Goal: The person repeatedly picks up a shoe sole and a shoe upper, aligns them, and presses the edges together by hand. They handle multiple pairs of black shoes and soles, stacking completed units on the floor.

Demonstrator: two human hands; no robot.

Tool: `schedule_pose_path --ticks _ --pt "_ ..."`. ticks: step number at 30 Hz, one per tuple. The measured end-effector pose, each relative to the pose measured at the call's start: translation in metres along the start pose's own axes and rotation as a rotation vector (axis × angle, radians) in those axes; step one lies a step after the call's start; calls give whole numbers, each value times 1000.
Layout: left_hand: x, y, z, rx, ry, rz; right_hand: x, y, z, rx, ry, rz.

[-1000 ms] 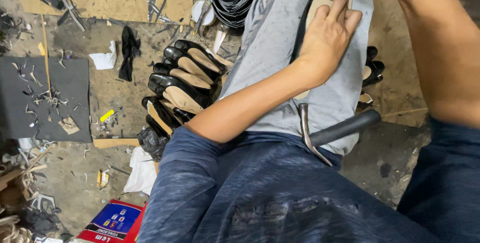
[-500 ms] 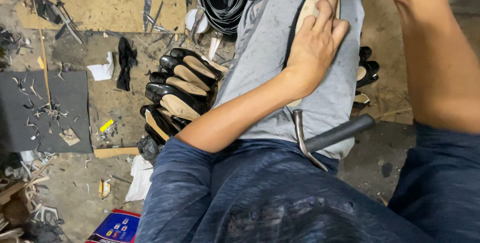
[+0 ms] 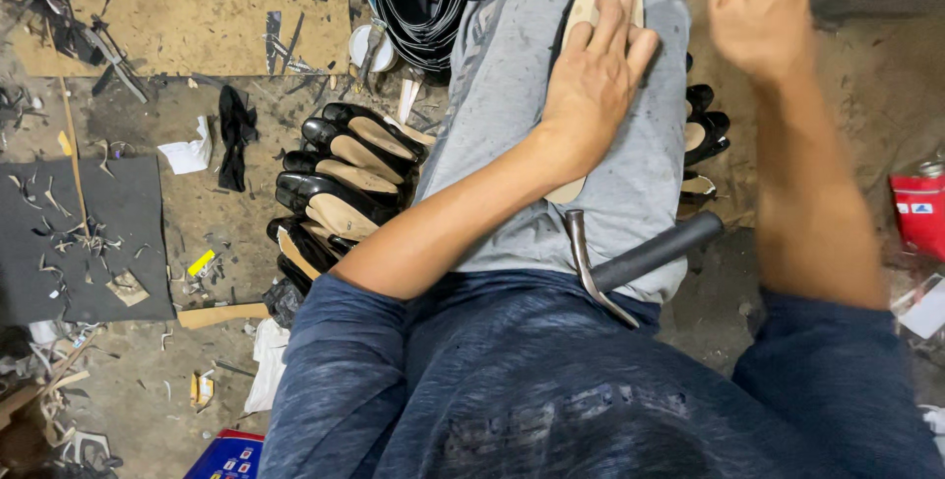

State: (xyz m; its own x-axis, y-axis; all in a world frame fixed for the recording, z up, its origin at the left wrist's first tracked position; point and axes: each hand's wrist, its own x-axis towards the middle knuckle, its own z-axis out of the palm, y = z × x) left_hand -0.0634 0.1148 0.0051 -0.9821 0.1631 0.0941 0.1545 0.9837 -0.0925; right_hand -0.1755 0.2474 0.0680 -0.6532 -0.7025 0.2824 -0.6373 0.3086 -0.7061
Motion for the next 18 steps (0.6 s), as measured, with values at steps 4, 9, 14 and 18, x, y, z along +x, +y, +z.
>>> schedule_pose_path --ticks 4,9,14,18 --pt "1 -5 9 -26 42 6 -27 -22 14 -185 150 -70" --pt "3 -12 20 -145 69 27 -76 -36 38 -215 184 -23" --pt "4 -17 34 -95 65 101 -114 -58 65 -288 169 -16" --pt "4 -17 55 -79 135 131 -137 -77 76 -288 111 -10"
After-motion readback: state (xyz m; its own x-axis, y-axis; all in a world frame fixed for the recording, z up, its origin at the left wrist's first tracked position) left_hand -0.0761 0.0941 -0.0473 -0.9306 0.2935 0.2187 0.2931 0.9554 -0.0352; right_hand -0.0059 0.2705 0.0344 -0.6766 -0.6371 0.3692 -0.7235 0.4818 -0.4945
